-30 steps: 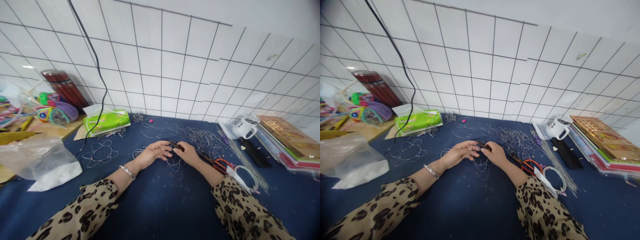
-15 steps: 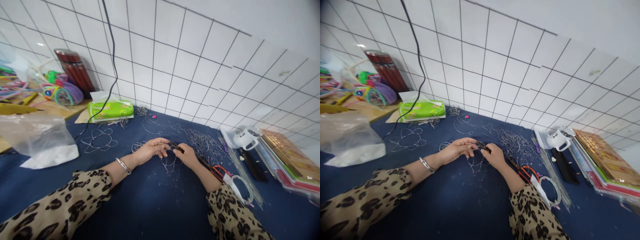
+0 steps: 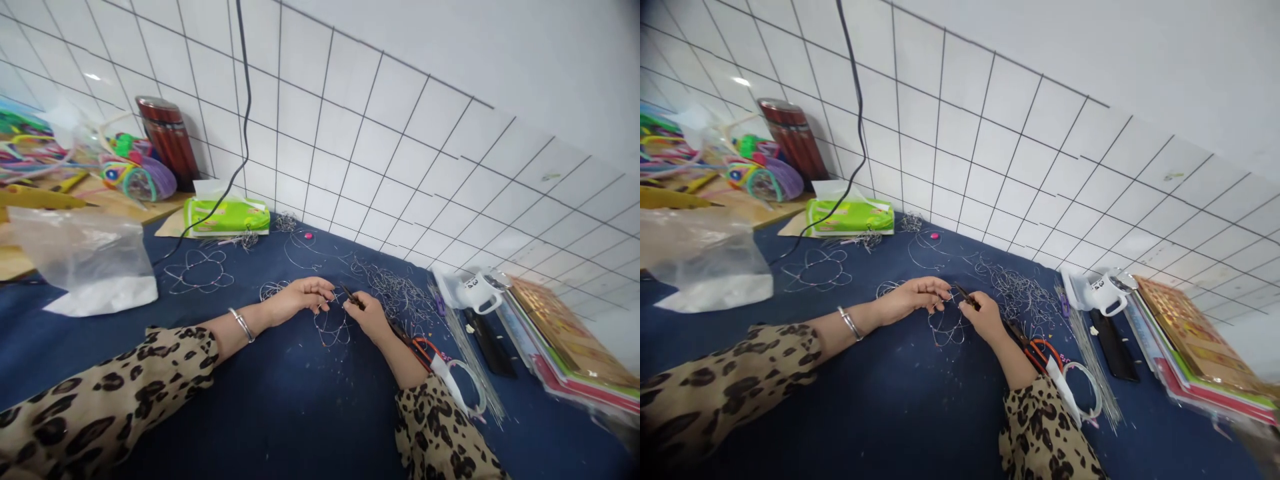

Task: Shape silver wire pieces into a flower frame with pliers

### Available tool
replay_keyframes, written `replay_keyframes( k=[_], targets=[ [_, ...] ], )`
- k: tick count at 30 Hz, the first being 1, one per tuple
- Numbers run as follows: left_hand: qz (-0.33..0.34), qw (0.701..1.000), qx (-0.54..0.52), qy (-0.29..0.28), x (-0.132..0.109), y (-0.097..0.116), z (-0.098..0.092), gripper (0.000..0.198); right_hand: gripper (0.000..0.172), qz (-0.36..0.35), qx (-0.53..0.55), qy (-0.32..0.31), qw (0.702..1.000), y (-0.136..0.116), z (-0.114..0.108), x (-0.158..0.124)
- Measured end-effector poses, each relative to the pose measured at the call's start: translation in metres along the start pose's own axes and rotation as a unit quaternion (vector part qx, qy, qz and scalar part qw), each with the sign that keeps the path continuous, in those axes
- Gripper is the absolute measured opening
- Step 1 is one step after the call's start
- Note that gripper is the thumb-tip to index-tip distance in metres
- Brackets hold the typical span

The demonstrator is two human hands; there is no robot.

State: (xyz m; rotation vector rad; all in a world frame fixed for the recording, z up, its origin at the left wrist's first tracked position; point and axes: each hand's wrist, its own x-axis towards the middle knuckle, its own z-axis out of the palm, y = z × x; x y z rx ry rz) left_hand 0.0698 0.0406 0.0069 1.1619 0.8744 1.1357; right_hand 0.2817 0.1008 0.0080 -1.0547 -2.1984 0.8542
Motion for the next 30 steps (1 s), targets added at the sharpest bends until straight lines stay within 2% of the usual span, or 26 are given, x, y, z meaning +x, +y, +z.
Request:
replay_keyframes(
  k=[9, 14, 19, 25, 30],
  targets=[
    [0.005, 0.999, 0.032, 0.044, 0.001, -0.0024, 0.0037, 0.026, 0.02, -0.007, -0.001, -0.004, 1.0, -0.0013, 0.0012, 0.0004],
    [0.023, 0.999, 0.031, 0.027, -0.001, -0.0041, 0.0033, 0.035, 0.021, 0.002, -0.004, -0.003, 1.0, -0.002, 0.0022, 0.0001],
    [0.024, 0.998, 0.05, 0.032, -0.0023, -0.0025, 0.0056, 0.028, 0.02, 0.004, -0.009, -0.002, 1.0, -0.0036, 0.0023, -0.0006],
    [0.056, 0.993, 0.103, -0.002, -0.0025, -0.0004, 0.0087, 0.027, 0.019, 0.0, -0.013, 0.001, 1.0, -0.0017, 0.0033, -0.0002],
    [0.054, 0.99, 0.128, 0.018, -0.001, -0.0066, 0.008, 0.026, 0.019, -0.003, -0.02, -0.002, 1.0, 0.0004, 0.004, 0.0005]
  ],
)
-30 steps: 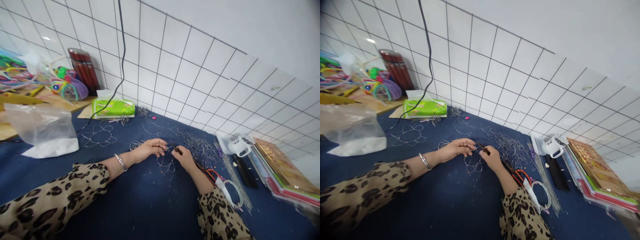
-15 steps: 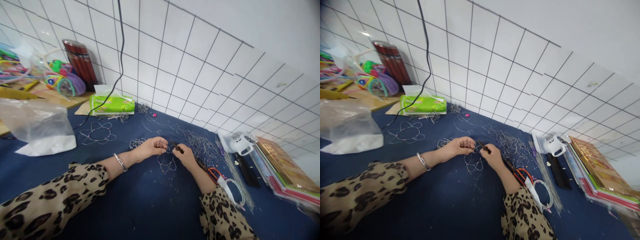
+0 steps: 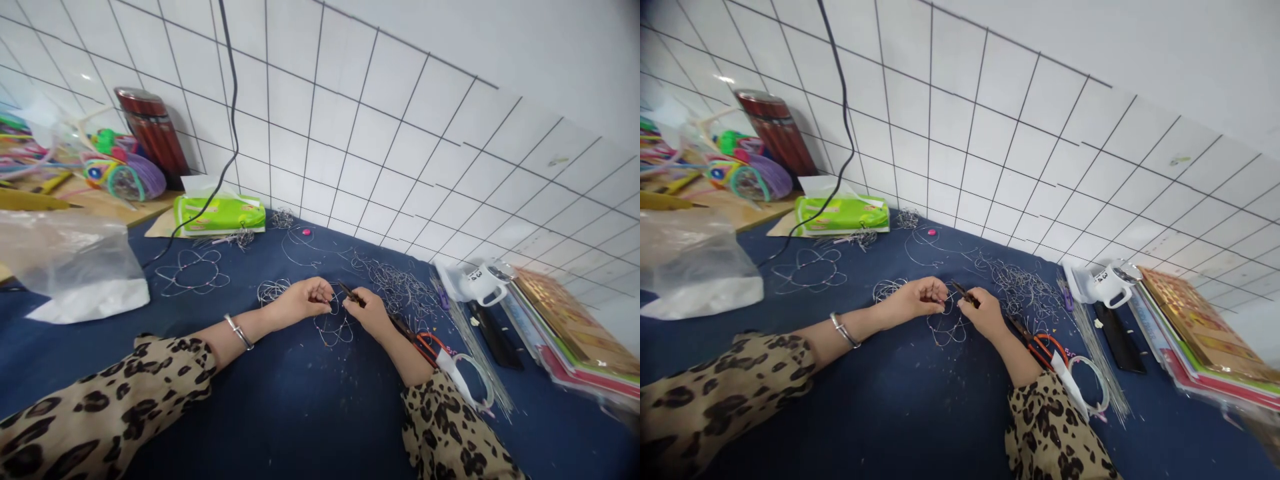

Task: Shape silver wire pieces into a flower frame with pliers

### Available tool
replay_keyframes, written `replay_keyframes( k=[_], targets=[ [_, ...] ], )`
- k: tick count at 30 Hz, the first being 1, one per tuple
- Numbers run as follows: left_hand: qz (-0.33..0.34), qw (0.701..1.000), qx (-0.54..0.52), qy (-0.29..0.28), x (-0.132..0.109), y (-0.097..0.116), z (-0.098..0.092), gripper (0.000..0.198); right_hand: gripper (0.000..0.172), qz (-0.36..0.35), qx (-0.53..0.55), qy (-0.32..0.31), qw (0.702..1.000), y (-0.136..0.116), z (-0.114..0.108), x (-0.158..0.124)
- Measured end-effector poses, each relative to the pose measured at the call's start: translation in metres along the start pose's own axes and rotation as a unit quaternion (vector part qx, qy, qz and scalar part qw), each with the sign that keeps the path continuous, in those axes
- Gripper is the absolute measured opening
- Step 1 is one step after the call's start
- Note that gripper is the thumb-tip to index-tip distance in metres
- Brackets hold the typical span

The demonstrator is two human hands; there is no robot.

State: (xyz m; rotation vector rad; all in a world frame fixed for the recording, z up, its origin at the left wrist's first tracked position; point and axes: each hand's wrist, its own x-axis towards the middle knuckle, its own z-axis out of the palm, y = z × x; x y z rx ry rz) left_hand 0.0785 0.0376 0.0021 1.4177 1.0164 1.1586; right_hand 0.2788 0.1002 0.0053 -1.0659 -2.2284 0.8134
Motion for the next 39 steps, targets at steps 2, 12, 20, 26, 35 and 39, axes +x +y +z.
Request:
replay_keyframes(
  k=[2, 12, 20, 26, 35, 39],
  targets=[
    [-0.005, 1.0, 0.002, 0.012, 0.0, -0.001, 0.0, 0.023, 0.019, 0.0, -0.003, -0.001, 1.0, 0.0, 0.0, 0.0],
    [-0.036, 0.999, 0.026, 0.026, 0.0, 0.001, 0.001, 0.014, 0.016, -0.012, 0.01, 0.006, 1.0, -0.007, -0.003, -0.003],
    [-0.052, 0.997, -0.025, 0.047, 0.003, -0.002, 0.002, 0.043, 0.016, -0.018, 0.023, 0.003, 1.0, -0.009, -0.003, -0.005],
    [-0.066, 0.997, -0.015, 0.027, 0.002, 0.0, 0.002, 0.035, 0.016, -0.016, 0.034, 0.002, 0.999, -0.009, -0.003, -0.006],
    [-0.063, 0.998, -0.011, 0.025, 0.0, 0.002, 0.002, 0.016, 0.015, -0.034, 0.006, 0.014, 0.999, -0.01, -0.003, -0.006],
    [-0.062, 0.998, 0.003, 0.024, 0.0, 0.002, 0.002, 0.013, 0.014, -0.048, 0.004, 0.022, 0.999, -0.011, -0.003, -0.007]
  ],
)
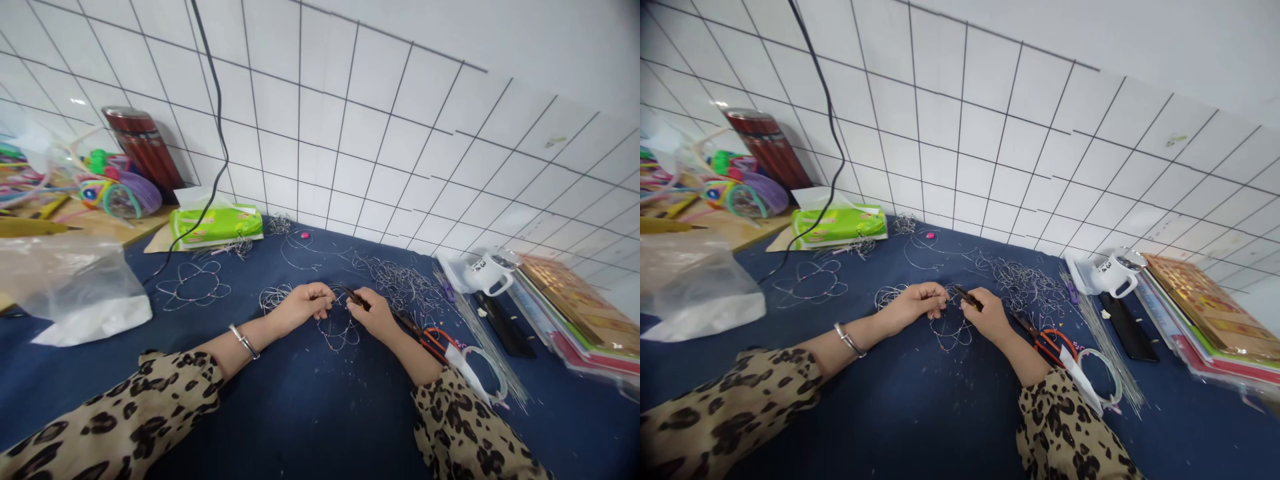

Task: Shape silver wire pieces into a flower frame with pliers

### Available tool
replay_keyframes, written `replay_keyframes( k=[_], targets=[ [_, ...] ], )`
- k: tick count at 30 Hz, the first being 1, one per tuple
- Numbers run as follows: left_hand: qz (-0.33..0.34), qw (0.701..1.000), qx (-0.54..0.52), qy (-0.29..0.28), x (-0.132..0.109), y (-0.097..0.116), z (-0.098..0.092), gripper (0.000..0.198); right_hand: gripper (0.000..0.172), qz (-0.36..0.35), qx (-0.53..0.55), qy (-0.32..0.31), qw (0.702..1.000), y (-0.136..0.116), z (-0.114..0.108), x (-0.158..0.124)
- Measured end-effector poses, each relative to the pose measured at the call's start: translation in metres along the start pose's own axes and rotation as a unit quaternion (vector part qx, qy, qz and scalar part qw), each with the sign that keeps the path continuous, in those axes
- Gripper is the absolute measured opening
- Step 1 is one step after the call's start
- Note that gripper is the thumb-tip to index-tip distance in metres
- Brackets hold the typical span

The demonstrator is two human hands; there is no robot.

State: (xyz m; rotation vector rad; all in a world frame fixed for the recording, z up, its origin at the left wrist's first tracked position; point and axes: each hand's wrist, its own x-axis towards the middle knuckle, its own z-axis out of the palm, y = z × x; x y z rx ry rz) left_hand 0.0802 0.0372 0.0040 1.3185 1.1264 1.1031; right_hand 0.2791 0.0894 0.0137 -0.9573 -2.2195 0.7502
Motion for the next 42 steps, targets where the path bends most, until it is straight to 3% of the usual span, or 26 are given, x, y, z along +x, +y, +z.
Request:
replay_keyframes(
  k=[7, 16, 22, 30, 36, 42],
  targets=[
    [-0.009, 0.999, 0.035, -0.025, -0.001, 0.002, 0.0, 0.021, 0.015, -0.019, 0.012, 0.006, 1.0, -0.008, -0.002, -0.001],
    [-0.03, 0.999, 0.016, -0.011, -0.005, 0.007, 0.003, 0.02, 0.013, -0.035, 0.005, 0.017, 0.999, -0.008, -0.001, -0.001],
    [-0.025, 0.997, -0.021, 0.072, -0.006, 0.006, 0.006, 0.019, 0.011, -0.063, -0.078, 0.049, 0.994, -0.009, -0.005, -0.005],
    [0.006, 0.986, 0.042, 0.158, -0.004, 0.004, 0.003, 0.023, 0.016, -0.106, -0.319, 0.096, 0.937, -0.012, -0.011, -0.009],
    [0.008, 0.983, 0.071, 0.17, -0.003, 0.005, 0.005, 0.025, 0.014, -0.1, -0.409, 0.077, 0.904, -0.019, -0.012, -0.011],
    [0.009, 0.988, 0.055, 0.144, -0.004, 0.004, 0.01, 0.024, 0.013, -0.106, -0.431, 0.077, 0.893, -0.018, -0.009, -0.011]
  ],
)
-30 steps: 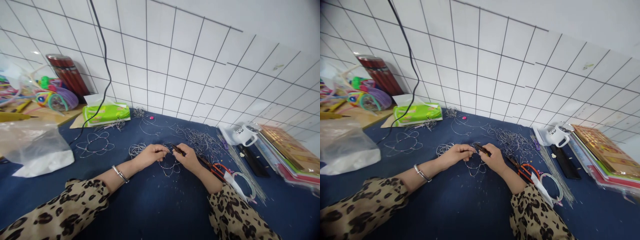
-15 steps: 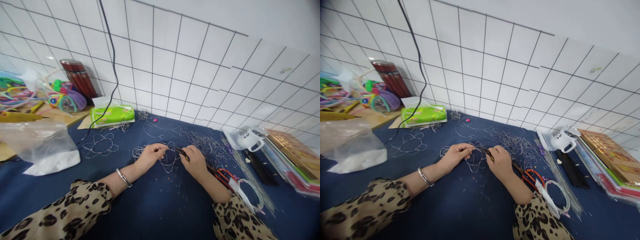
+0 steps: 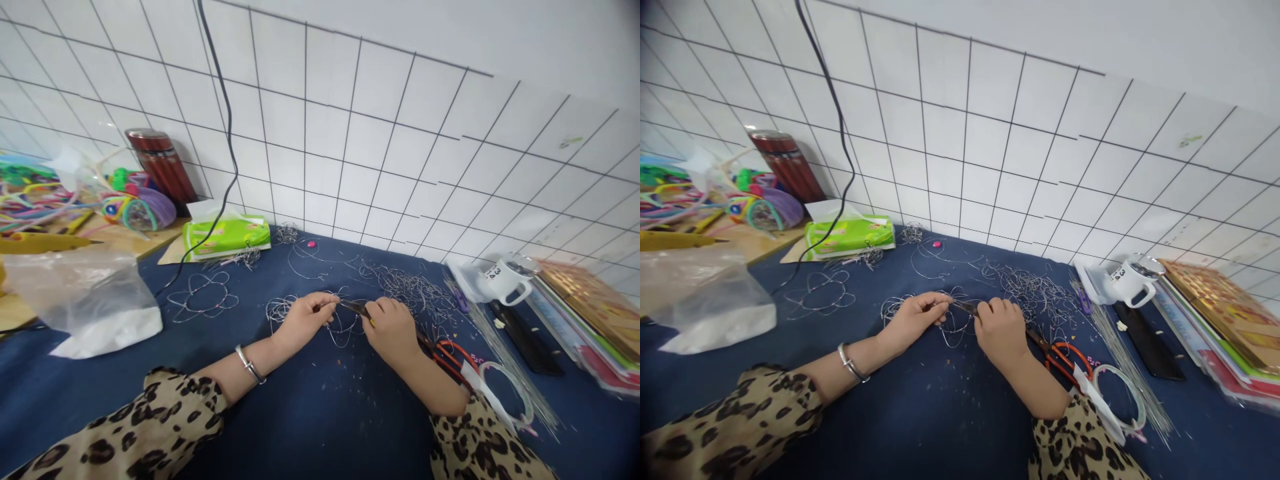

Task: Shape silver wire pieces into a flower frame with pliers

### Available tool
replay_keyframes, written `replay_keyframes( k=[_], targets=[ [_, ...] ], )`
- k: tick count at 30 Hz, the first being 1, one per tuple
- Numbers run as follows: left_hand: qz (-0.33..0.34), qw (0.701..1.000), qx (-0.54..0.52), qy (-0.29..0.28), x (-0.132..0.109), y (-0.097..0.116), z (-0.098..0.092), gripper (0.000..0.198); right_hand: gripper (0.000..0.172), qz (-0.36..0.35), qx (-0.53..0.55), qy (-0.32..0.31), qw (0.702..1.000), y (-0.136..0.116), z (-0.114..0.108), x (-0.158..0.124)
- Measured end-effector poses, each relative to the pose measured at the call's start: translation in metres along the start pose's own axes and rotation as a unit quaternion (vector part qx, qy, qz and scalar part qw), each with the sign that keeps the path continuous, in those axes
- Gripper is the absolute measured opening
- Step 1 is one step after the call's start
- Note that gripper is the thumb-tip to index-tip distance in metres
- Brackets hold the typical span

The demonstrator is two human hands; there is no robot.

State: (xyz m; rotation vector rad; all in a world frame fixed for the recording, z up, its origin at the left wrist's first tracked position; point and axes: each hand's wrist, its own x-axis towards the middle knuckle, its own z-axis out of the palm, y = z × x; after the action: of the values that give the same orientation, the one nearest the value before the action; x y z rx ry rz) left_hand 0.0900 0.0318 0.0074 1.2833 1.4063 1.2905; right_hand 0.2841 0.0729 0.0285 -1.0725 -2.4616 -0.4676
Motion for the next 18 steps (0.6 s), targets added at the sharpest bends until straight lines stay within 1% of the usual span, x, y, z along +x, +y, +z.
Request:
replay_keyframes(
  k=[8, 14, 18],
  targets=[
    [-0.018, 0.999, -0.031, -0.012, -0.0066, 0.0042, 0.007, 0.027, 0.013, 0.002, -0.006, -0.019, 1.0, 0.0016, 0.0033, -0.0015],
    [-0.025, 0.999, -0.027, 0.008, -0.0079, 0.0064, 0.0074, 0.025, 0.013, -0.003, -0.007, -0.016, 1.0, 0.0017, 0.0043, -0.0022],
    [-0.019, 0.999, -0.028, 0.019, -0.0094, 0.0058, 0.0076, 0.023, 0.013, -0.007, -0.005, -0.014, 1.0, 0.001, 0.0042, -0.0024]
  ],
)
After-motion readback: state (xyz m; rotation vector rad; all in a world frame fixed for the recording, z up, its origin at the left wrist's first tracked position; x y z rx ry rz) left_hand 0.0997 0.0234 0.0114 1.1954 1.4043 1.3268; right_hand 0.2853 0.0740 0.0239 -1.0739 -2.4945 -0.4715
